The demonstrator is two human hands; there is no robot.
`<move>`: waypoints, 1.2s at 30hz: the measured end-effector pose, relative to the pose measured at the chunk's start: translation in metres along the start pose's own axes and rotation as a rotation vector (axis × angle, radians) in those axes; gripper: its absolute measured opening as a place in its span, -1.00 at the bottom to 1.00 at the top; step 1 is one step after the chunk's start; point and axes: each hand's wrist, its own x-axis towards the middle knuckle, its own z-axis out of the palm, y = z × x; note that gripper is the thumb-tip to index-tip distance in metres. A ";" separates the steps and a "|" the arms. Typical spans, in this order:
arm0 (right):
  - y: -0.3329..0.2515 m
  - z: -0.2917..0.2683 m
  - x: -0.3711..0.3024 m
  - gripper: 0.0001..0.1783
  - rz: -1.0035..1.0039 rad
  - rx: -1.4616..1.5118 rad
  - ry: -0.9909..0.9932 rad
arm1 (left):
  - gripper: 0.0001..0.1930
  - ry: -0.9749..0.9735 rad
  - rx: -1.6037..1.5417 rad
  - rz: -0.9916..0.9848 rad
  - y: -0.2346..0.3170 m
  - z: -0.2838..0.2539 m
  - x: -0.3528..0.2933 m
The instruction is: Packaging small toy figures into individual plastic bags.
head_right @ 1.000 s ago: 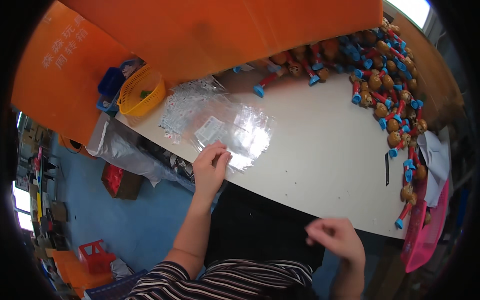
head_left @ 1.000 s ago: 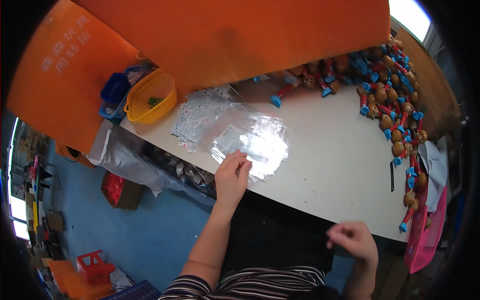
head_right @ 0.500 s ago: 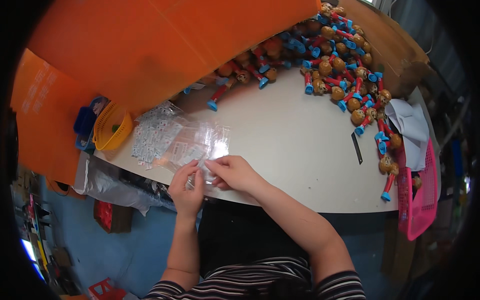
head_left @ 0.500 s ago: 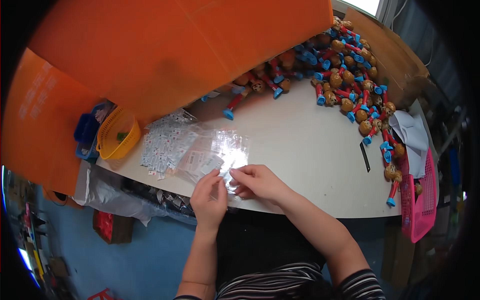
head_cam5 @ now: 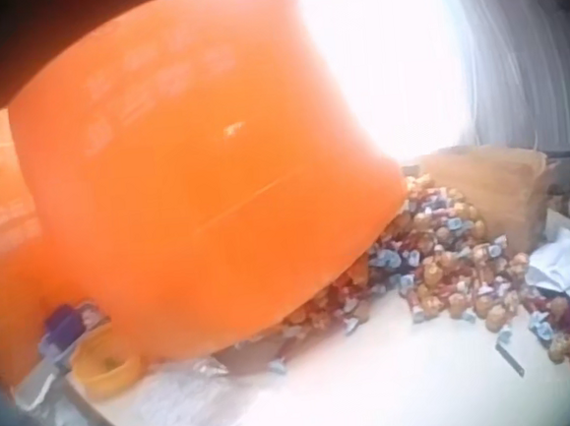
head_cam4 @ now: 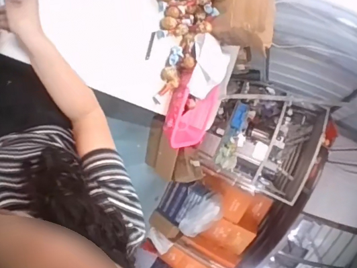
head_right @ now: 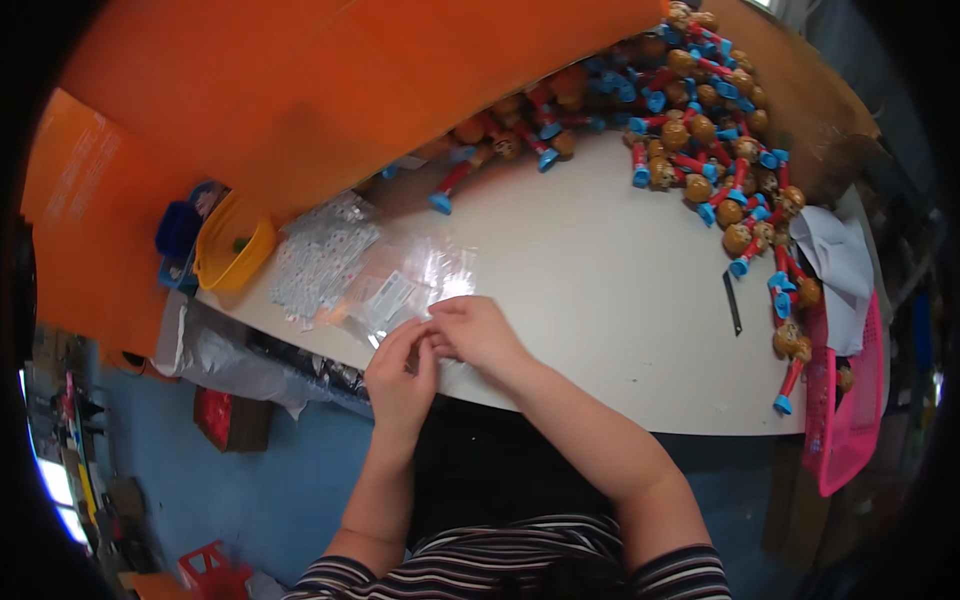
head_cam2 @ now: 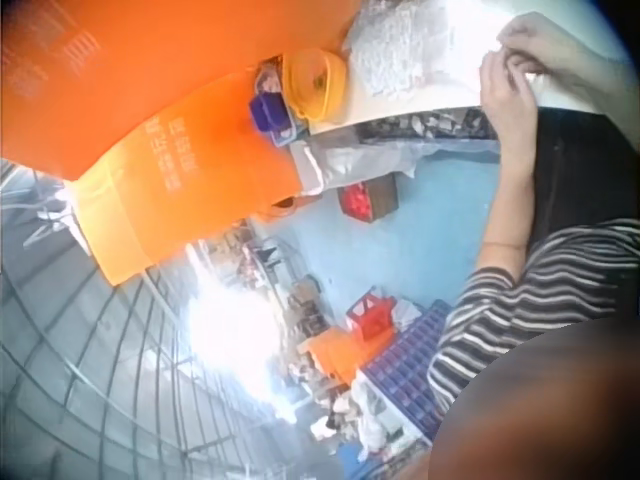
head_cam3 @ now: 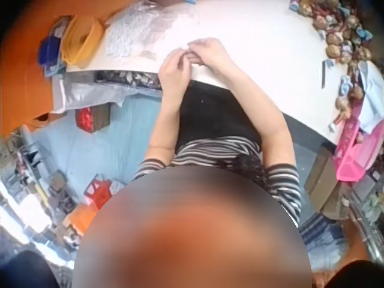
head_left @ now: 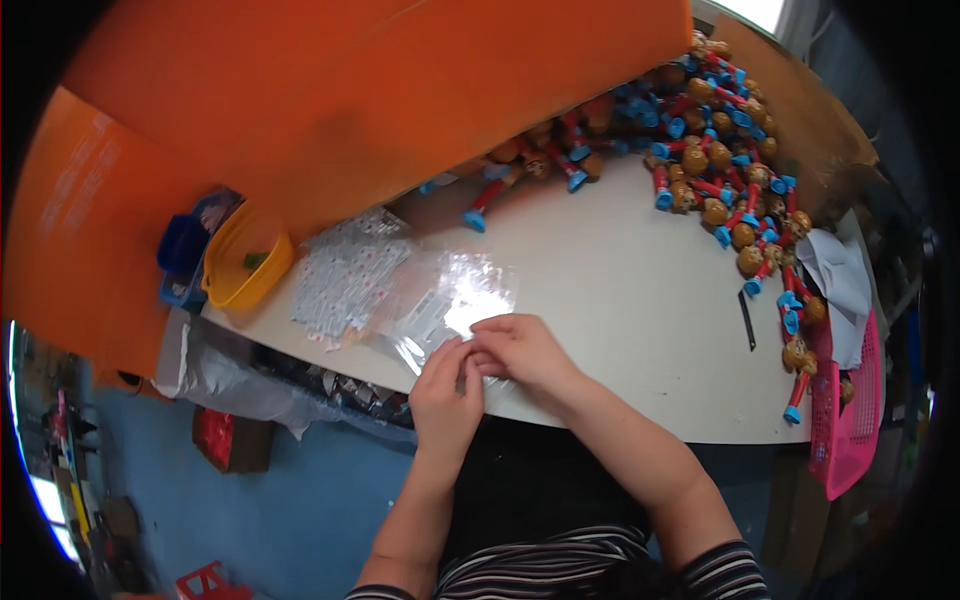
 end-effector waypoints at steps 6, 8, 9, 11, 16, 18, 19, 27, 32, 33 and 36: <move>-0.009 -0.003 -0.010 -0.81 -0.066 -0.104 0.095 | -0.80 0.046 0.047 0.004 0.002 0.001 0.000; -0.008 -0.005 -0.009 -0.81 -0.066 -0.126 0.077 | -0.81 0.046 0.068 -0.009 -0.002 0.003 0.000; -0.009 -0.008 -0.009 -0.81 -0.069 -0.145 0.066 | -0.83 0.041 0.086 -0.016 -0.004 0.005 0.000; -0.029 -0.024 -0.017 -0.79 -0.123 -0.313 0.123 | -0.84 0.049 0.069 -0.056 0.000 -0.001 0.002; -0.102 -0.145 -0.003 -0.75 -0.856 -1.309 0.971 | -0.88 0.020 0.080 0.085 0.007 0.000 0.003; -0.130 -0.190 0.009 -0.70 -0.816 -1.484 1.186 | -0.87 -0.029 0.059 0.104 0.015 0.009 0.000; -0.131 -0.205 0.015 -0.70 -0.812 -1.485 1.205 | -0.87 -0.066 0.059 0.113 0.018 0.012 -0.002; -0.106 -0.214 0.017 -0.62 -0.547 -1.400 1.003 | -0.88 -0.134 0.012 0.084 0.006 0.030 -0.003; -0.117 -0.154 -0.031 -0.54 -0.157 -1.363 0.672 | -0.89 -0.113 0.026 0.069 0.002 0.023 0.002; -0.110 -0.156 -0.029 -0.54 -0.155 -1.362 0.670 | -0.88 -0.126 0.030 0.045 0.003 0.021 0.002; -0.088 -0.178 -0.014 -0.56 -0.598 -1.479 0.901 | -0.86 -0.122 0.019 0.054 0.019 0.019 0.010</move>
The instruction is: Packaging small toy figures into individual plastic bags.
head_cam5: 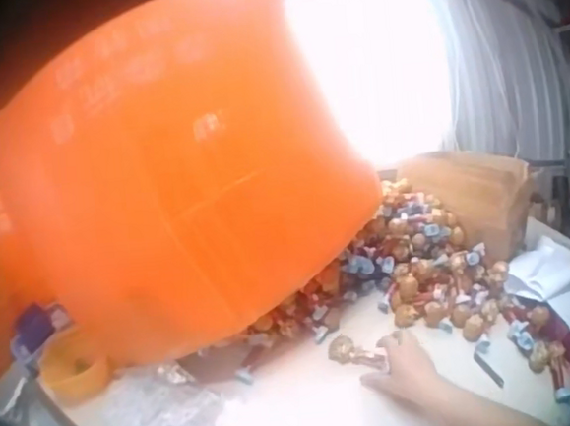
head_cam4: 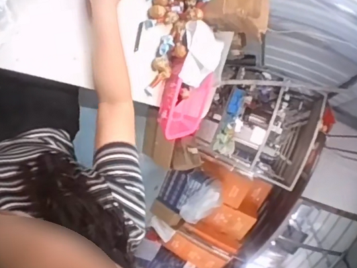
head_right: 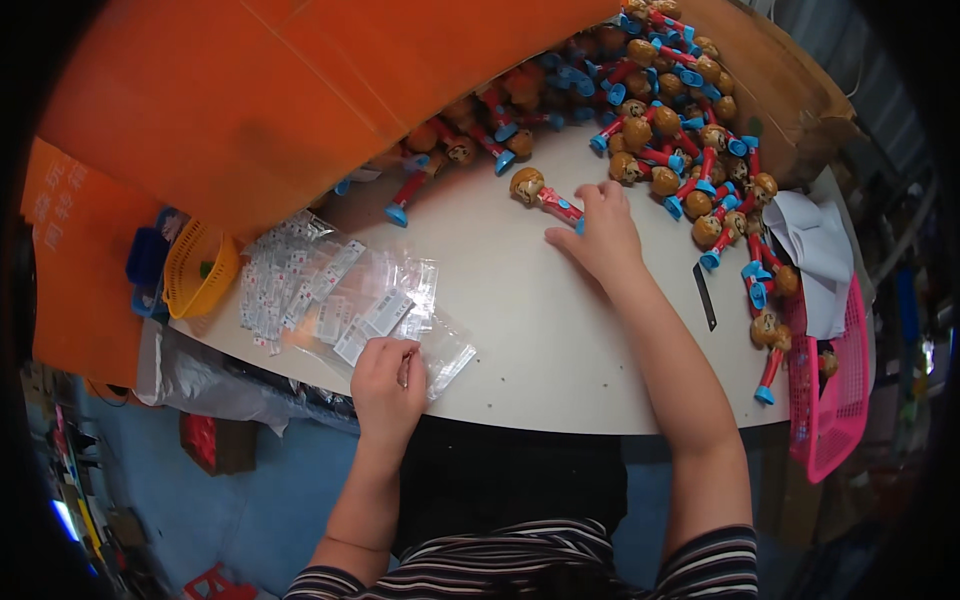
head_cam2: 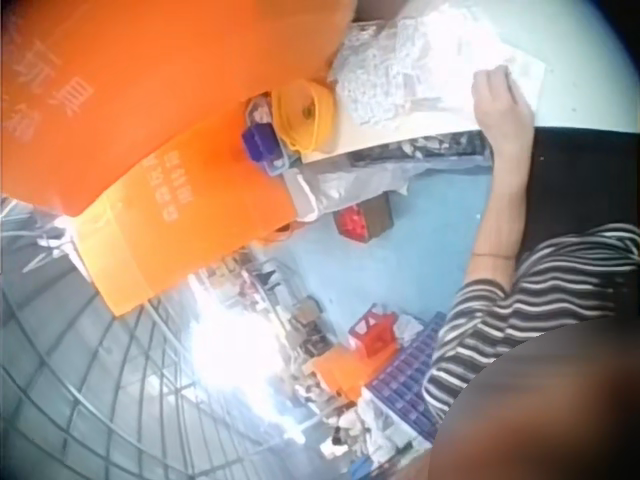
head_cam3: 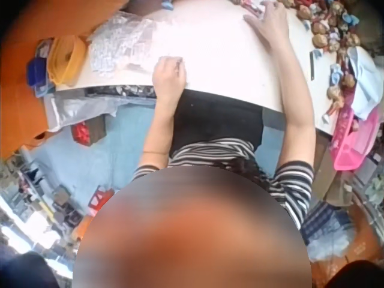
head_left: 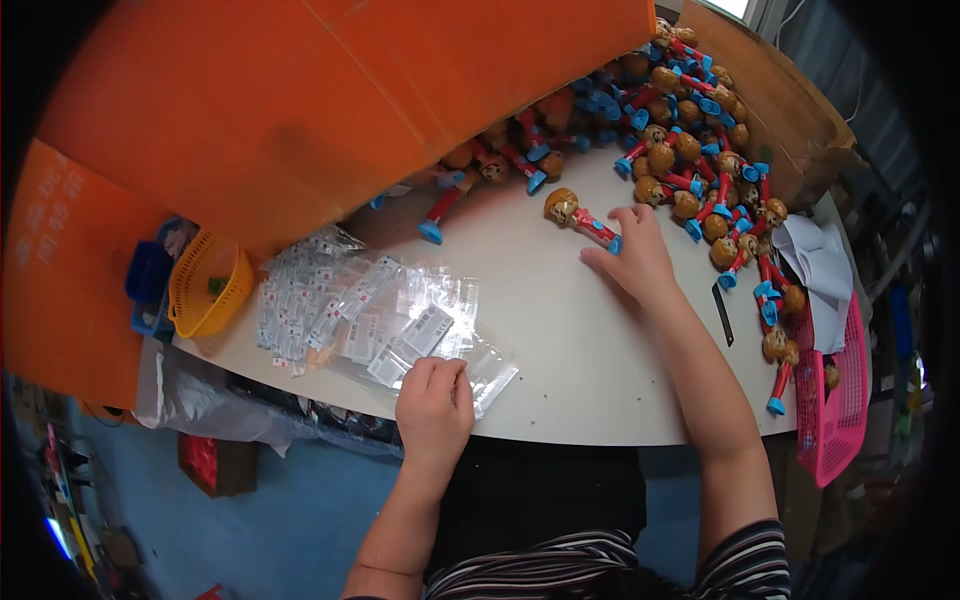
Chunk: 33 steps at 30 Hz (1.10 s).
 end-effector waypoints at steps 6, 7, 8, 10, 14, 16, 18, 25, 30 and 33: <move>0.007 0.017 0.003 -0.66 -0.100 0.159 -0.054 | -0.86 0.003 -0.024 0.032 -0.004 0.005 -0.007; 0.006 0.017 -0.001 -0.69 -0.038 0.134 0.007 | -0.87 0.000 -0.054 0.012 -0.004 0.007 -0.011; 0.006 0.017 -0.004 -0.71 0.025 0.108 0.067 | -0.87 0.001 -0.052 0.003 -0.006 0.009 -0.013; 0.008 0.011 -0.007 -0.71 0.019 0.051 -0.007 | -0.88 0.016 -0.089 0.012 -0.009 0.014 -0.014; -0.023 -0.015 -0.027 -0.73 0.106 0.066 -0.240 | -0.92 0.012 -0.116 -0.010 -0.008 0.018 -0.010; -0.035 -0.028 -0.043 -0.75 0.108 0.149 -0.289 | -0.93 0.020 -0.153 -0.046 -0.007 0.019 -0.010; -0.047 -0.040 -0.062 -0.78 0.106 0.430 -0.344 | -0.94 0.028 -0.202 -0.075 -0.007 0.018 -0.008; -0.080 -0.045 -0.150 -0.78 0.008 0.922 -0.371 | -0.93 0.035 -0.264 -0.135 0.000 0.010 -0.002; -0.060 -0.030 -0.160 -0.65 -0.436 0.653 -0.105 | -0.93 0.024 -0.284 -0.179 0.002 0.002 0.001; -0.064 -0.026 -0.152 -0.62 -0.610 0.512 -0.044 | -0.93 0.029 -0.223 -0.114 0.001 0.000 0.000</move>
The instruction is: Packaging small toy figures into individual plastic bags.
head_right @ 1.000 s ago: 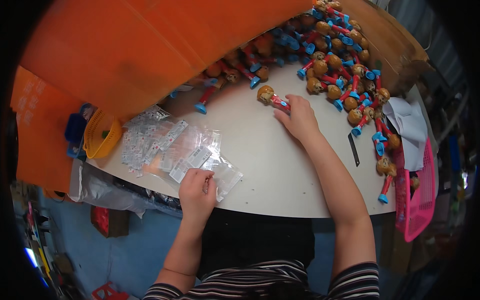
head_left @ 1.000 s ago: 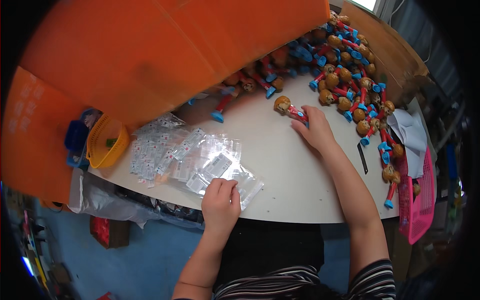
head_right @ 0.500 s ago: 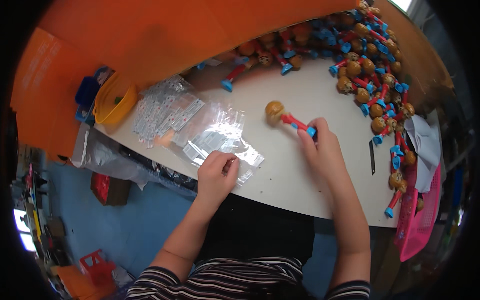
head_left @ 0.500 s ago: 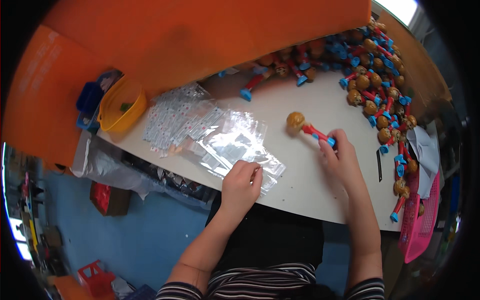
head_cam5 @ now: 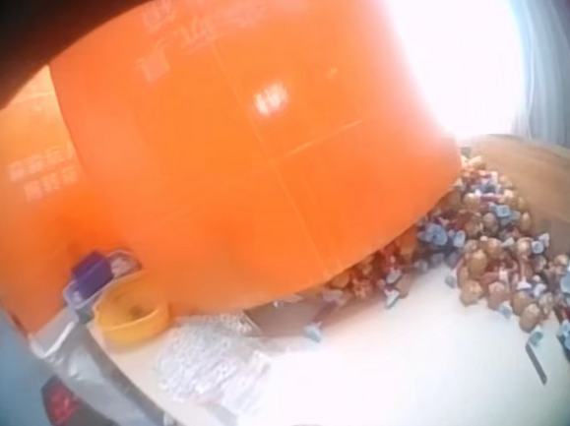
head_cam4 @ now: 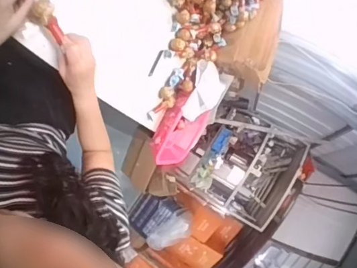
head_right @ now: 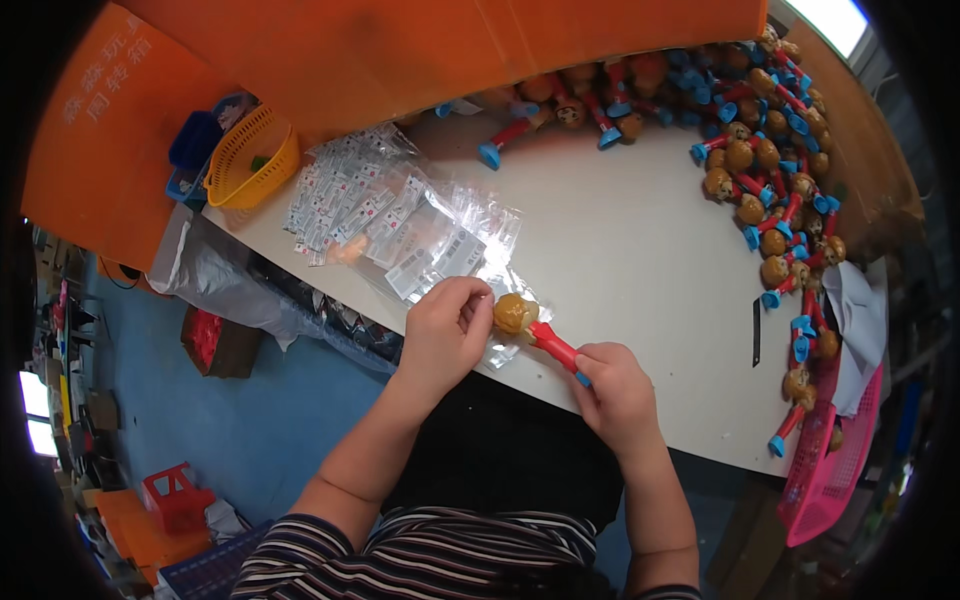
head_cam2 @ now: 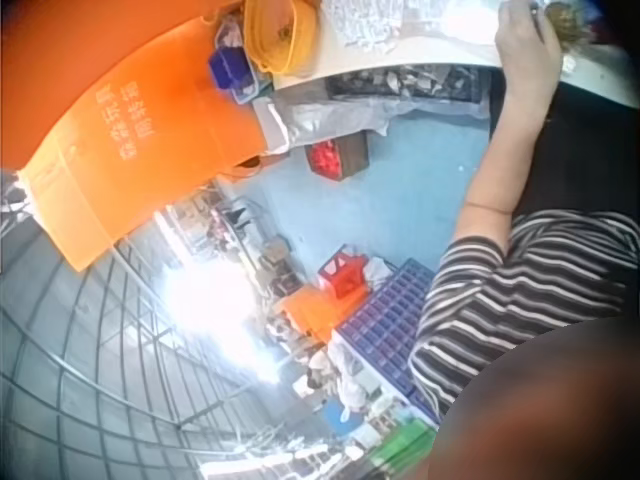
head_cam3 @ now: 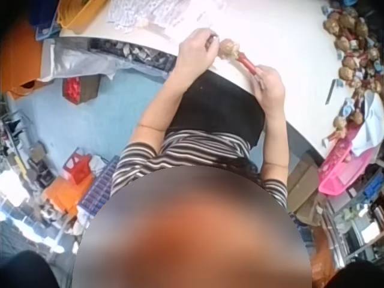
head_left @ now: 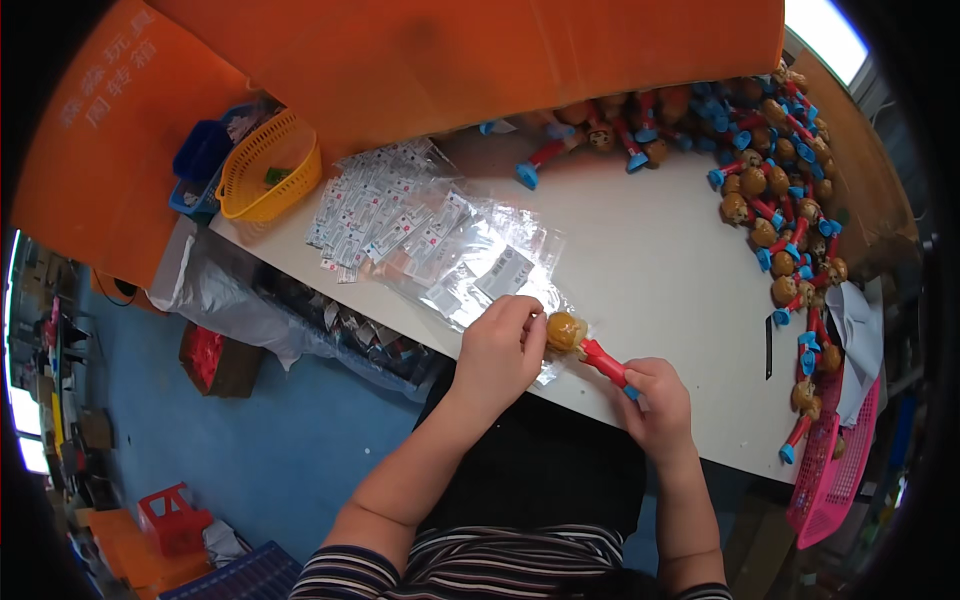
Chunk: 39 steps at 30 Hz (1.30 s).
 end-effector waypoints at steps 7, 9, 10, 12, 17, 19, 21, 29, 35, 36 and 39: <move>-0.013 0.012 -0.010 -0.61 0.569 0.264 0.133 | -0.95 -0.083 -0.009 0.103 0.011 0.002 0.002; -0.013 0.016 -0.004 -0.65 0.062 0.093 0.026 | -0.95 -0.096 -0.008 0.127 0.017 0.001 0.008; -0.013 0.018 -0.004 -0.65 0.061 0.093 0.029 | -0.93 -0.116 0.035 0.173 0.019 0.001 0.010; -0.013 0.021 -0.005 -0.69 0.111 0.040 0.199 | -0.92 -0.137 0.079 0.222 0.026 0.001 0.012; -0.026 0.029 -0.001 -0.72 0.721 0.633 0.353 | -0.87 -0.201 0.052 0.295 0.038 0.003 0.000; -0.031 0.035 0.001 -0.70 0.489 0.356 0.234 | -0.88 -0.176 0.058 0.299 0.038 0.004 -0.001; -0.035 0.030 0.009 -0.67 0.382 0.235 0.138 | -0.88 -0.148 0.070 0.296 0.036 0.002 -0.003; -0.020 0.014 0.005 -0.69 0.315 0.364 -0.143 | -0.86 -0.064 -0.045 0.176 0.005 0.001 -0.013; -0.020 0.026 0.008 -0.80 0.331 0.303 -0.057 | -0.86 -0.024 0.036 0.241 0.008 0.001 -0.008; -0.018 0.029 0.008 -0.80 0.328 0.306 -0.059 | -0.86 -0.021 0.040 0.240 0.007 0.000 -0.008; -0.015 0.036 0.011 -0.87 0.423 0.261 0.057 | -0.86 -0.035 0.073 0.307 0.005 -0.001 -0.010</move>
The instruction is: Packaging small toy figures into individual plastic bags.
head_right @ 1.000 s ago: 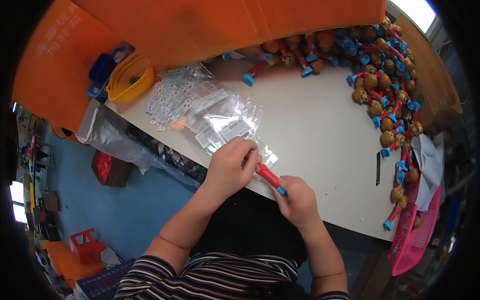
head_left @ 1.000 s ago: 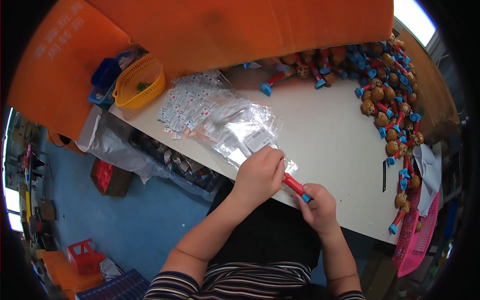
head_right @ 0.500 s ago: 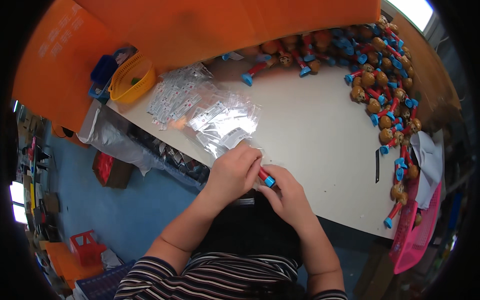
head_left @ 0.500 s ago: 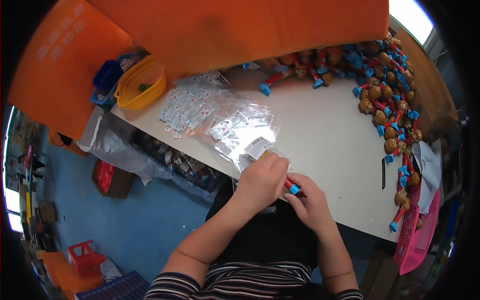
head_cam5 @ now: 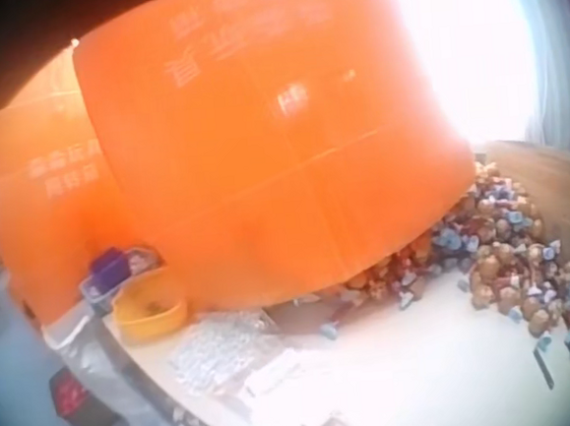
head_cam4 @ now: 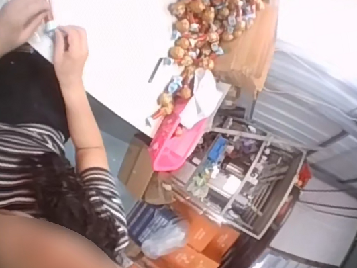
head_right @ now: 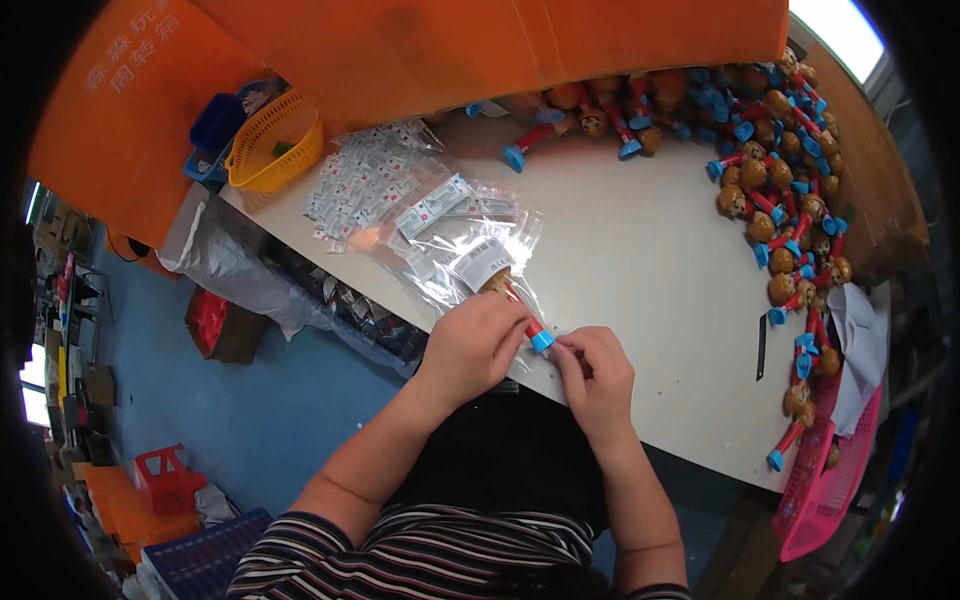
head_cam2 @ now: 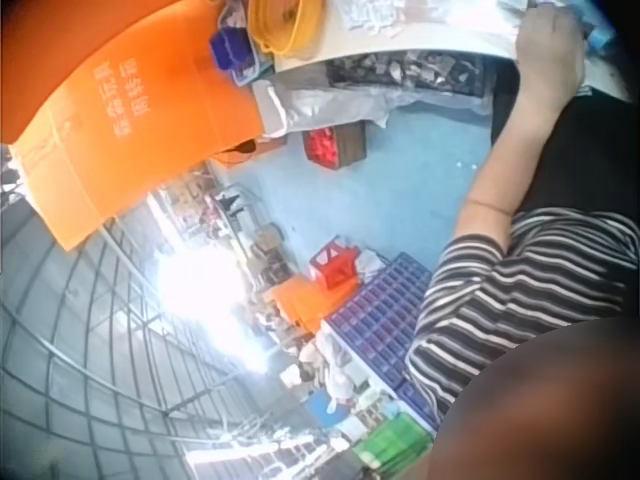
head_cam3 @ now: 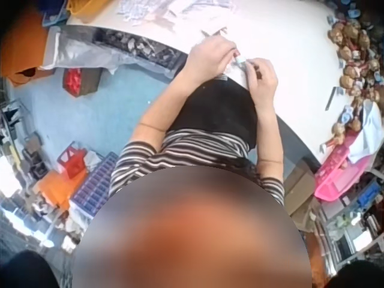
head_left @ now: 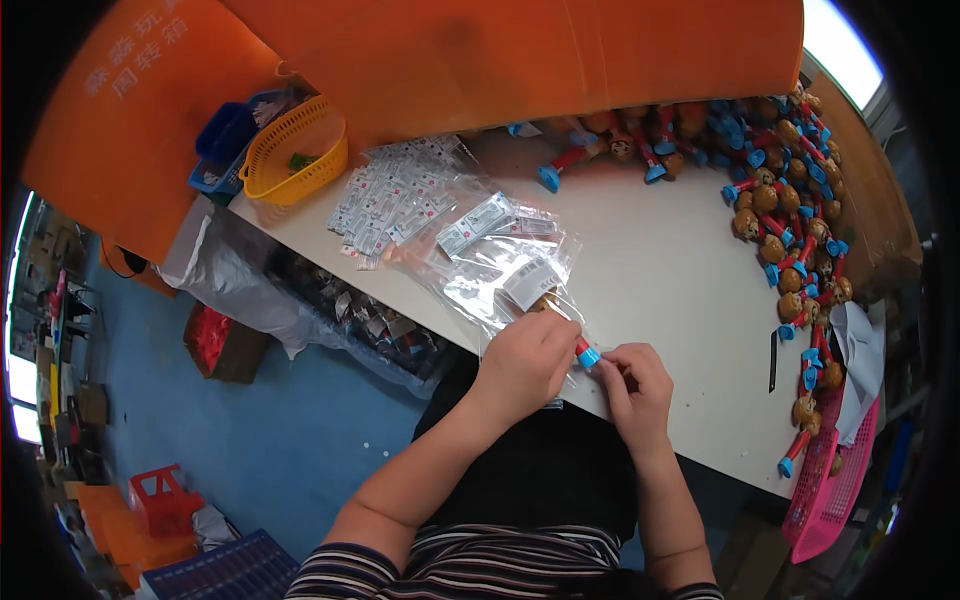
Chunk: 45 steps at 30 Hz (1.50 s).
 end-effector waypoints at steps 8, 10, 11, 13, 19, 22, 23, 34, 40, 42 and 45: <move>-0.008 0.020 0.014 -0.47 -0.004 -0.168 0.152 | -0.84 -0.216 0.043 -0.030 0.012 -0.007 -0.001; -0.010 0.021 0.016 -0.45 -0.058 -0.198 0.077 | -0.84 -0.166 0.053 -0.011 0.010 -0.009 0.001; -0.010 0.021 0.018 -0.43 -0.112 -0.227 0.003 | -0.83 -0.117 0.064 0.011 0.009 -0.011 0.001; -0.010 0.025 0.020 -0.42 -0.097 -0.210 0.006 | -0.82 -0.160 0.055 0.022 0.009 -0.013 -0.001; -0.008 0.034 0.022 -0.45 -0.075 -0.181 -0.011 | -0.80 -0.210 0.062 0.053 0.010 -0.016 -0.006; -0.014 0.032 0.021 -0.55 0.034 -0.137 -0.032 | -0.79 -0.198 0.105 0.001 0.012 -0.020 -0.008; -0.017 0.030 0.020 -0.62 0.128 -0.092 -0.046 | -0.78 -0.172 0.129 -0.028 0.011 -0.021 -0.010; -0.029 0.009 0.012 -0.83 0.636 0.442 -0.176 | -0.79 -0.041 0.109 -0.083 0.030 -0.017 -0.033; -0.030 0.007 0.013 -0.78 0.796 0.639 -0.237 | -0.77 -0.089 0.070 -0.080 0.028 -0.006 -0.040; -0.030 0.006 0.012 -0.77 0.818 0.684 -0.241 | -0.81 -0.029 0.089 -0.020 0.028 -0.002 -0.043; -0.030 0.008 0.013 -0.77 0.856 0.713 -0.244 | -0.82 -0.002 0.111 0.000 0.026 0.001 -0.044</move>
